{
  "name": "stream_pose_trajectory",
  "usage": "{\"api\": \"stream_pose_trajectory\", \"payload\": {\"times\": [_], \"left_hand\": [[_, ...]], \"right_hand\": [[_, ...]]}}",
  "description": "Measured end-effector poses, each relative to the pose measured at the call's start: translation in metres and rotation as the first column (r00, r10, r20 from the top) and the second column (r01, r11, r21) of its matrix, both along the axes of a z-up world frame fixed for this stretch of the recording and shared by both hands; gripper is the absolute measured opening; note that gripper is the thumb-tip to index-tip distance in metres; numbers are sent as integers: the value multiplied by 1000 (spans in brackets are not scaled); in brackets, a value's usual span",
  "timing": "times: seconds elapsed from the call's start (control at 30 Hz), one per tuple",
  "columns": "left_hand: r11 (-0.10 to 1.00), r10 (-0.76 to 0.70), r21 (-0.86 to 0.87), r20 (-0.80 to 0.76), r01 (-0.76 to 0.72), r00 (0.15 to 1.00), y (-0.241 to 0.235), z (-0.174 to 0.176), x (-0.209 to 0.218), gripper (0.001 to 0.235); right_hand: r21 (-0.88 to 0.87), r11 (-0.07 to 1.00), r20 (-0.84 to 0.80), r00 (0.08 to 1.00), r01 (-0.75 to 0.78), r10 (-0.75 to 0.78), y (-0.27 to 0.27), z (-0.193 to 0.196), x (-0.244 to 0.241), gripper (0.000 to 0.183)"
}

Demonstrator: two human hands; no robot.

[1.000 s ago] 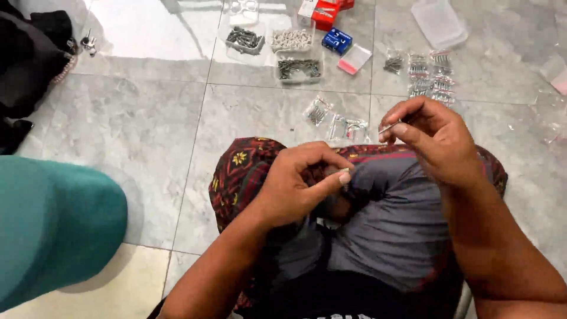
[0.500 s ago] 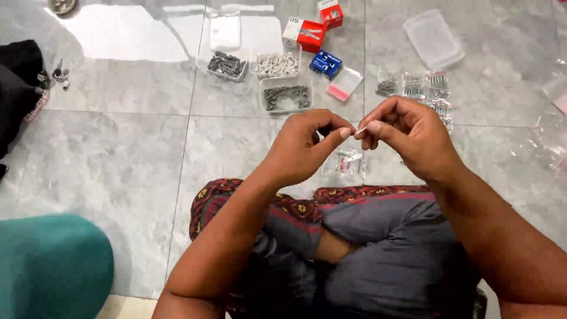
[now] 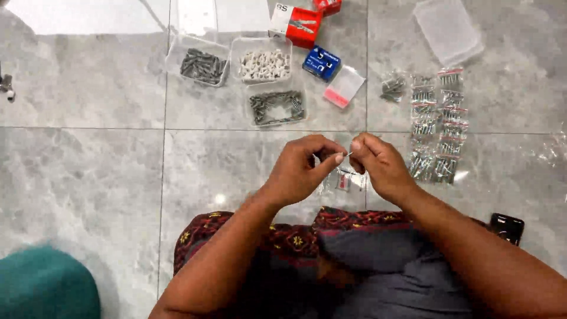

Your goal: The person is sitting on the floor, picking up small metal screws or bolts and placing them into small resealable plastic bags for packaging.

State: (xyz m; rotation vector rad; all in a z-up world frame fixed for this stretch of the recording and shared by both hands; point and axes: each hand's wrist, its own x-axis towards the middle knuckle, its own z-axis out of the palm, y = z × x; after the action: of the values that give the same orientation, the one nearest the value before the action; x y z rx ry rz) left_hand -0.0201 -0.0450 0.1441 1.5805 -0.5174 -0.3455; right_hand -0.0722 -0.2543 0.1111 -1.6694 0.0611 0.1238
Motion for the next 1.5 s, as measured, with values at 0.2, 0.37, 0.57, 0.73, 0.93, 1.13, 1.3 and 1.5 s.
{"api": "stream_pose_trajectory", "payload": {"times": [0.2,0.37,0.57,0.73,0.93,1.13,1.3,1.5], "left_hand": [[1000,29,9,6,-29,1000,4,-5,3,11],[1000,-1,30,12,0,1000,2,1,-2,9],[997,-7,72,39,4,999,3,1,-6,7],[991,-36,130,108,22,993,5,6,-5,10],[980,-12,198,130,-14,991,11,11,2,11],[927,-95,364,-19,95,995,13,8,2,33],[960,-92,227,-291,162,952,8,-15,0,39],[971,-4,238,-17,8,1000,9,1,3,13]], "right_hand": [[26,1000,45,999,-9,8,5,-1,2,33],[-9,1000,72,997,-10,11,11,8,-1,34],[-159,987,71,997,-6,18,15,19,-4,40],[-158,986,-39,998,-56,50,6,-7,-5,54],[97,993,-253,963,-71,94,4,-9,-2,35],[-214,968,34,989,-133,143,8,10,4,8],[-302,945,162,970,-125,180,10,16,4,19],[101,990,-288,950,-97,122,4,-16,-2,39]]}}
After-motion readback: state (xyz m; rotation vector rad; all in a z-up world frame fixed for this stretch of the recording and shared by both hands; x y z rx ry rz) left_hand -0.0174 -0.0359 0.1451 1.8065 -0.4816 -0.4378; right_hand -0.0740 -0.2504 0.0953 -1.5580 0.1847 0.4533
